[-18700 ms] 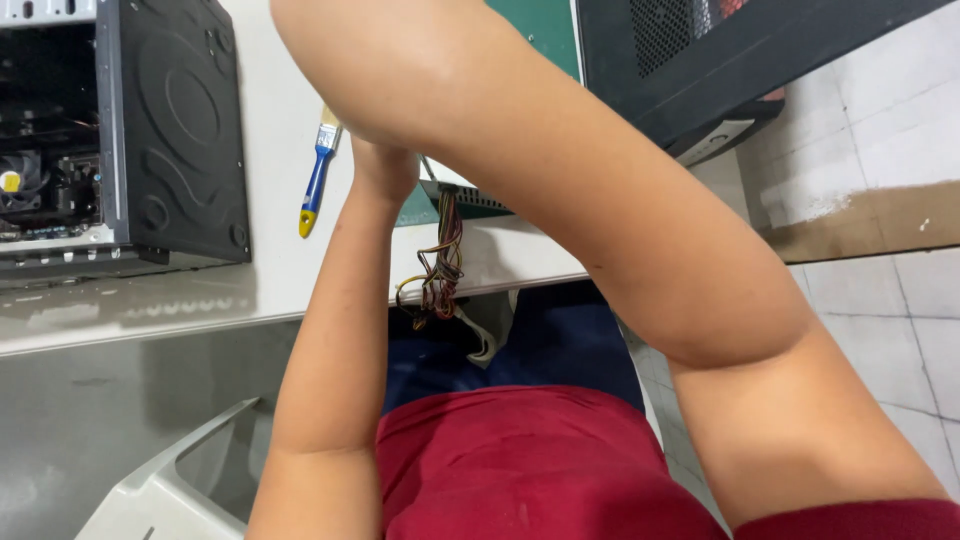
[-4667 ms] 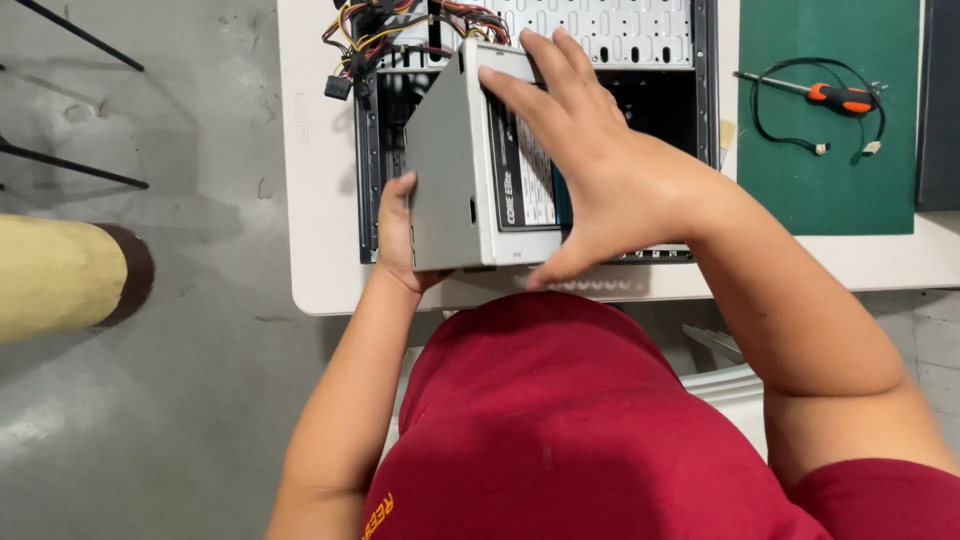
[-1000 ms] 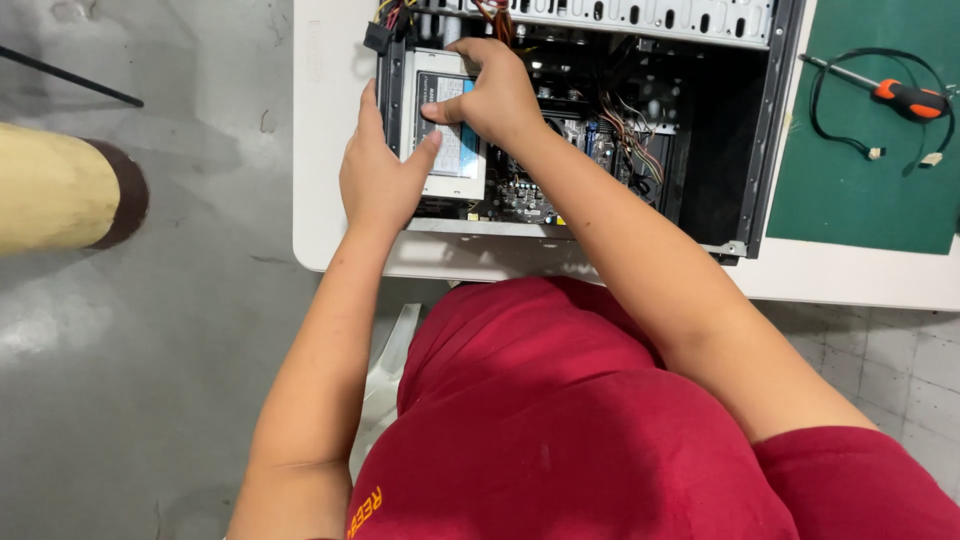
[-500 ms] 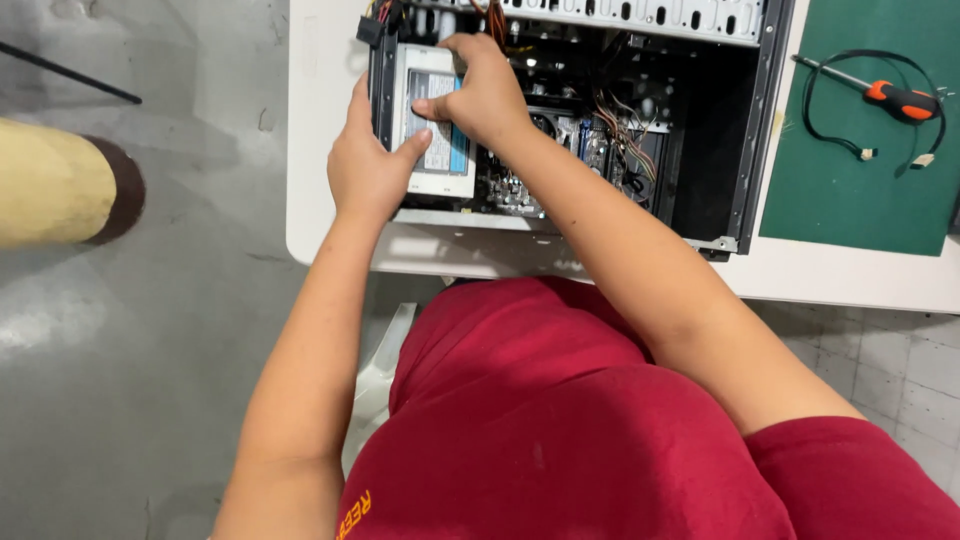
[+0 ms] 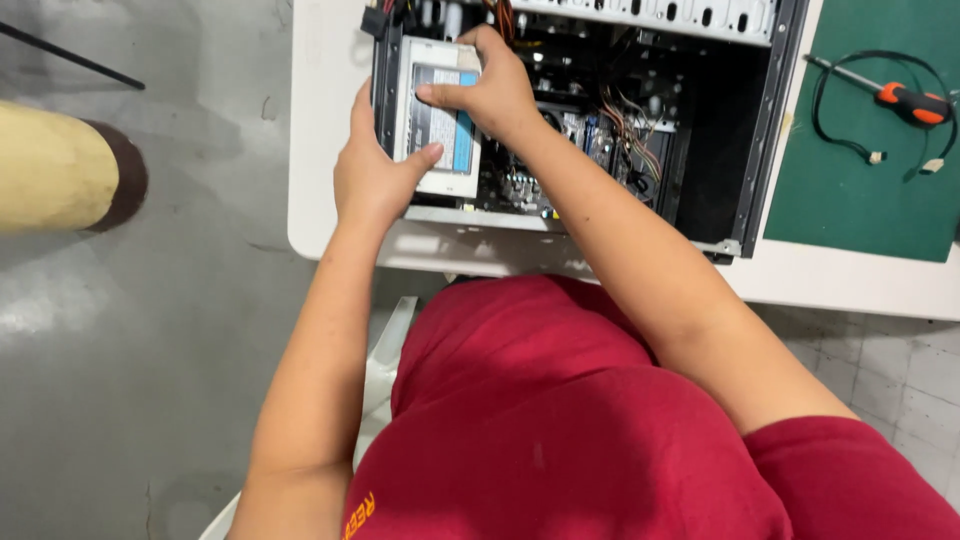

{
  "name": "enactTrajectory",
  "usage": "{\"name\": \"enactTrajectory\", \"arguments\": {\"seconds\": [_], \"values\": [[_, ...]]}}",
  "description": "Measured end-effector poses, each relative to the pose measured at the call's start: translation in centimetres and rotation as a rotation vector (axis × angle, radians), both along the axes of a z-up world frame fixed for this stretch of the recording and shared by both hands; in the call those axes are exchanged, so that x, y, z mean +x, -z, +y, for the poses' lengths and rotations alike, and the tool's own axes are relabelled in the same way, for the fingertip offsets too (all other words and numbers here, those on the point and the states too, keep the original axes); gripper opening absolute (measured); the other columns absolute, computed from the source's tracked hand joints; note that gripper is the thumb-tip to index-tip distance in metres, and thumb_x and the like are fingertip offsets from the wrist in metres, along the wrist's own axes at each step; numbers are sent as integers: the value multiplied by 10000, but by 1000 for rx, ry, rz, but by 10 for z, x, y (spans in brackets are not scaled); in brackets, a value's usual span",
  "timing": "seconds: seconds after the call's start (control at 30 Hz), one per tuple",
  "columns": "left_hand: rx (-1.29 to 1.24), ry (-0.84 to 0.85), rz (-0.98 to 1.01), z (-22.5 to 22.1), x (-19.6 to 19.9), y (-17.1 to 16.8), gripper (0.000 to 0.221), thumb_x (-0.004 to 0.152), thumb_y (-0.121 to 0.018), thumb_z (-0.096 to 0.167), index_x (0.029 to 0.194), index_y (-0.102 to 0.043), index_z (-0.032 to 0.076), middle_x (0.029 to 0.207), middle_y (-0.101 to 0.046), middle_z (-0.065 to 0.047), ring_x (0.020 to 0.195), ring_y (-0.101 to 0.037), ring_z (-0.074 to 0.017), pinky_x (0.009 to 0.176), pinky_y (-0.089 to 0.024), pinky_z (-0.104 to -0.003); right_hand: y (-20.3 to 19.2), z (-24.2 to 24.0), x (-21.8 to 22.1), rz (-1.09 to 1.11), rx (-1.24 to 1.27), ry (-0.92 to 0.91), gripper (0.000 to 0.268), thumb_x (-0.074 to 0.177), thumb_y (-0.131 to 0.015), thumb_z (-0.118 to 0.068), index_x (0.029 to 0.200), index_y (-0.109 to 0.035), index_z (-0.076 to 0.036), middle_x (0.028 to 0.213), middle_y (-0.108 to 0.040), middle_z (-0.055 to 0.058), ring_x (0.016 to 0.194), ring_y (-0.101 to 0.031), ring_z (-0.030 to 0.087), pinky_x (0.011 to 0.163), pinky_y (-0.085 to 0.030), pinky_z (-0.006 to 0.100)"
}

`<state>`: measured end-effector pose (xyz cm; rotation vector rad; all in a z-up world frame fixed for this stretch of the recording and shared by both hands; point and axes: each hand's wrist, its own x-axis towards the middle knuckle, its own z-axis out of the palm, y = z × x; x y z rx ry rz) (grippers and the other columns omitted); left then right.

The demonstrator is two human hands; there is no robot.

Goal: Removing a power supply unit from a plate and installing it into a desktop computer case using a screwdriver.

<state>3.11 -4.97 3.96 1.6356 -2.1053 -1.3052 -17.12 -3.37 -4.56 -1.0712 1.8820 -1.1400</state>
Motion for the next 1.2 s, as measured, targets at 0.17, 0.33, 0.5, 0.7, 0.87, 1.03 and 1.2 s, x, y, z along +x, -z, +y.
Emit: {"name": "enactTrajectory", "arguments": {"seconds": [0.17, 0.33, 0.5, 0.7, 0.87, 1.03, 1.2], "values": [[-35, -32, -121, 2, -5, 3, 886, 816, -748, 498, 1549, -284, 317, 1299, -727, -13, 1132, -674, -344, 908, -487, -459, 1, -5, 3, 16, 36, 40, 683, 641, -973, -454, 1094, -575, -133, 948, -726, 6, 839, -653, 135, 695, -488, 304], [-65, -12, -134, -1, -5, 8, 879, 847, -730, 524, 1560, -262, 315, 1280, -733, -44, 1112, -675, -371, 886, -491, -469, -1, -6, 5, 64, -50, 28, 570, 687, -926, -420, 1033, -556, -160, 905, -716, -13, 799, -663, 137, 693, -495, 322], [-62, -10, -128, 3, 0, 20, 725, 925, -631, 385, 1553, -270, 350, 1288, -729, -62, 1064, -664, -437, 871, -484, -499, 15, -17, 18, 227, -60, 16, 665, 719, -867, -524, 1170, -571, -135, 1110, -693, 83, 968, -687, 252, 788, -512, 383], [-67, 17, -11, -1, 4, 5, 686, 953, -540, 427, 1569, -273, 283, 1430, -654, -18, 1146, -646, -400, 889, -484, -487, -8, -15, 24, 131, -51, -28, 289, 931, -602, -372, 1109, -580, -145, 1054, -698, 51, 966, -657, 234, 797, -482, 383], [-69, 19, 30, -2, 6, 15, 706, 938, -469, 575, 1561, -305, 286, 1403, -668, 15, 841, -687, -308, 806, -495, -453, -11, -3, 18, 136, -46, -167, 229, 974, -547, -381, 1004, -572, -155, 951, -646, 8, 834, -577, 176, 702, -416, 344], [-81, 71, 73, -7, 8, 19, 554, 1049, -312, 315, 1589, -201, 261, 1560, -548, -61, 1213, -615, -420, 921, -462, -514, 2, -2, 11, 81, -211, -241, 197, 972, -606, -332, 1032, -633, -147, 1011, -666, 4, 930, -620, 172, 820, -461, 335], [17, 149, 28, -11, 9, -4, 564, 1042, -281, 315, 1588, -141, 289, 1503, -588, -97, 1116, -630, -460, 873, -455, -514, 38, -10, -15, -97, -247, -236, 221, 921, -739, -338, 984, -652, -144, 972, -653, 0, 892, -611, 134, 786, -473, 296]]}}
